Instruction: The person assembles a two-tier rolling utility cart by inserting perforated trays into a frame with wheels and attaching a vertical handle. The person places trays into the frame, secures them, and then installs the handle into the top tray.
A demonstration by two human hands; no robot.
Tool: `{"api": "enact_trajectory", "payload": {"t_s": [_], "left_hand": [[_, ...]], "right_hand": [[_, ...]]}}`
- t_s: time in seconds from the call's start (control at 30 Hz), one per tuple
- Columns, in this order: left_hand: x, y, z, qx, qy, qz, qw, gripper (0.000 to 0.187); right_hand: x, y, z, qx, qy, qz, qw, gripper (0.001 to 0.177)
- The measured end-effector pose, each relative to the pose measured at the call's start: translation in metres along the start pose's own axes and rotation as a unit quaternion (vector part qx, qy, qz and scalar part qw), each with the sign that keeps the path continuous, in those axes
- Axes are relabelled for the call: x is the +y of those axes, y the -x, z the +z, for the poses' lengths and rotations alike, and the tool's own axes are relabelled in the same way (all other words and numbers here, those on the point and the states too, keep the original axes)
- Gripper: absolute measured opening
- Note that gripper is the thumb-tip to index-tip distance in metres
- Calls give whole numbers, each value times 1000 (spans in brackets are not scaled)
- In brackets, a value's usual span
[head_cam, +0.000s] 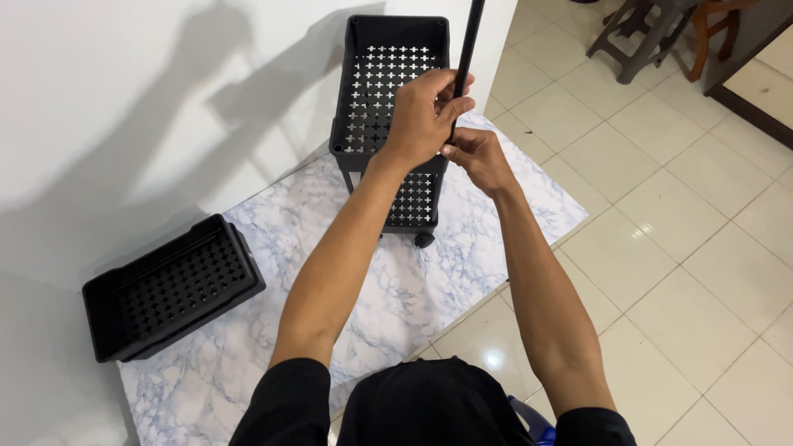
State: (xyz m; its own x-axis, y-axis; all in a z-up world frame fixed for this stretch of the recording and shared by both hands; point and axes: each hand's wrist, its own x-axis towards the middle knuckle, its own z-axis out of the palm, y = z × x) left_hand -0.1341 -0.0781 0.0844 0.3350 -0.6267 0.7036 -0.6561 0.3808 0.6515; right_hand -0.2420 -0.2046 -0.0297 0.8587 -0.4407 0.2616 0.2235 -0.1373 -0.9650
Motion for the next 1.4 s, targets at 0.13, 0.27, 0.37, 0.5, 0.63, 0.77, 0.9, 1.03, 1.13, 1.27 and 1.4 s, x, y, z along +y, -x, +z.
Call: {"api": "enact_trajectory", "payload": {"t_s": [0.13, 0.27, 0.37, 0.5, 0.63, 0.77, 0.9, 1.03, 1.13, 1.27, 1.4], "left_hand": [[-4, 1, 3, 1, -20, -13, 1000, 19], [-12, -3, -3, -25, 38, -5, 999, 20], [-12, -3, -5, -41, 70, -28, 996, 22], [-8, 4, -1, -20, 72, -29, 997, 28], [1, 21, 2, 13, -31, -16, 999, 22], [4, 31, 10, 52, -99, -8, 994, 17], [-3, 32, 13, 54, -94, -7, 994, 16], [-8, 28, 6, 28, -46, -9, 999, 18], [-9, 27, 2, 9, -34, -19, 999, 18], [-4, 25, 0, -3, -43, -12, 999, 18], [2, 29, 3, 34, -51, 36, 997, 31]], "right_hand": [[3, 1, -2, 0, 15, 4, 1000, 9], [-9, -3, 1, 46, 150, 8, 988, 9], [-16, -2, 5, 66, 176, 3, 982, 11], [-11, 2, 7, 72, 121, 27, 990, 9], [3, 5, 3, 35, 28, -13, 999, 13], [15, 5, 5, 59, 33, -39, 997, 11], [13, 5, 10, 75, 23, -68, 995, 11], [-1, 9, 18, 172, 221, -34, 959, 14], [-10, 11, 25, 182, 219, -85, 955, 15], [-20, 13, 24, 166, 219, -35, 961, 17], [-22, 14, 26, 158, 242, -123, 949, 24]]}}
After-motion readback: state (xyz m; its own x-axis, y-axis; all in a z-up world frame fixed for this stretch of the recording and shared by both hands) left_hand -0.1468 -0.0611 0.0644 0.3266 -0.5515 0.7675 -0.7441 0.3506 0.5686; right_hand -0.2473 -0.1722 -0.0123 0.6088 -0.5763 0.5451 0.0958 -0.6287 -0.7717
